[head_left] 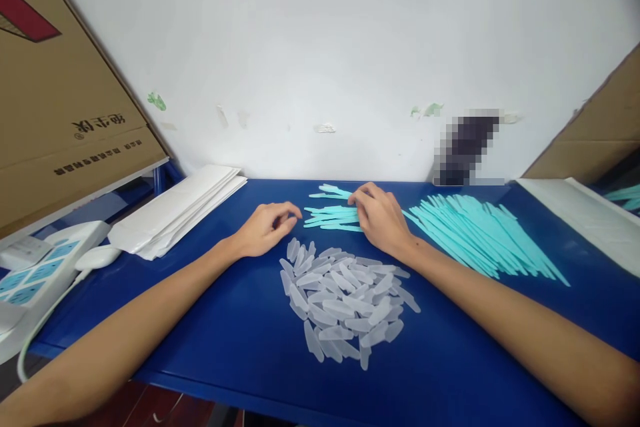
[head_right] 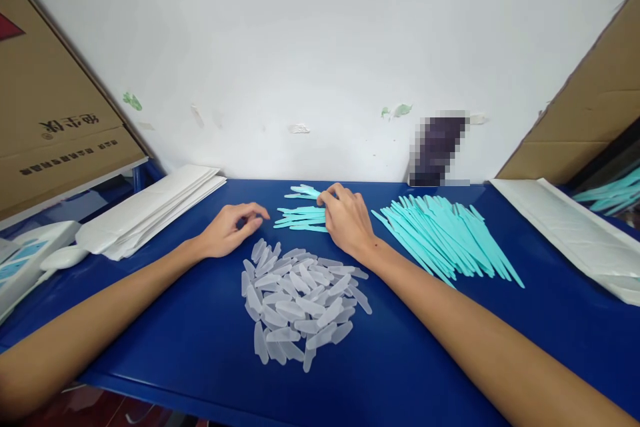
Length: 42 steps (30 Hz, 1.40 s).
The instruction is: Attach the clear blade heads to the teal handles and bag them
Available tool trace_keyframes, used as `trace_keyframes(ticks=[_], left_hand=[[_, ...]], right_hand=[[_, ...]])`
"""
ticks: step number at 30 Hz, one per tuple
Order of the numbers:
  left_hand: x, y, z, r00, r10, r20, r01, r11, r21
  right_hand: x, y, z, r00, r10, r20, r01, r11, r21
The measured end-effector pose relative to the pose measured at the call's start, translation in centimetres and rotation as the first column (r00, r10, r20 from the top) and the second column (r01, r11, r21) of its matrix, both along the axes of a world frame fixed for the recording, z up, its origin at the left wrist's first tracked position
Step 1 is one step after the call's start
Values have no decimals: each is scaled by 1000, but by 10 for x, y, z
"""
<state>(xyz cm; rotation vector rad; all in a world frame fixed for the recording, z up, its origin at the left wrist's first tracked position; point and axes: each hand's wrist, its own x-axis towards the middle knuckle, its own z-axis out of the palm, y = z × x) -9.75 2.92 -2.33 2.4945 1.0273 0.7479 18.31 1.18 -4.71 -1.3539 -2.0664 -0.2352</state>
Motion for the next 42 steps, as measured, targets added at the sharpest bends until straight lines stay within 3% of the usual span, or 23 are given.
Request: trace_keyframes(ticks=[4,10,20,30,34,42], left_hand=[[-5,-3,4,965,-163,-207,156,986,-51],[-4,-5,15,933,-197,-300,164,977,-134],[0,-6,11,957,-147,-248,115,984,-138],[-12,-2,24,925,-333,-185,280,924,-260],[-13,-3,28,927,-310,-212,248,929,-273],[-12,-2,21,954,-239,-178,195,952,-235]], right_hand=[[-1,1,0,996,-62,62,62,998,3],[-4,1,0,999,-27,38,29,998,-58],[-3,1,1,999,-27,41,32,990,-134],[-4,1,0,996,-28,88,36,995,-90],[-3,2,0,997,12,80,-3,994,-113],[1,5,1,988,153,16,-148,973,-175]])
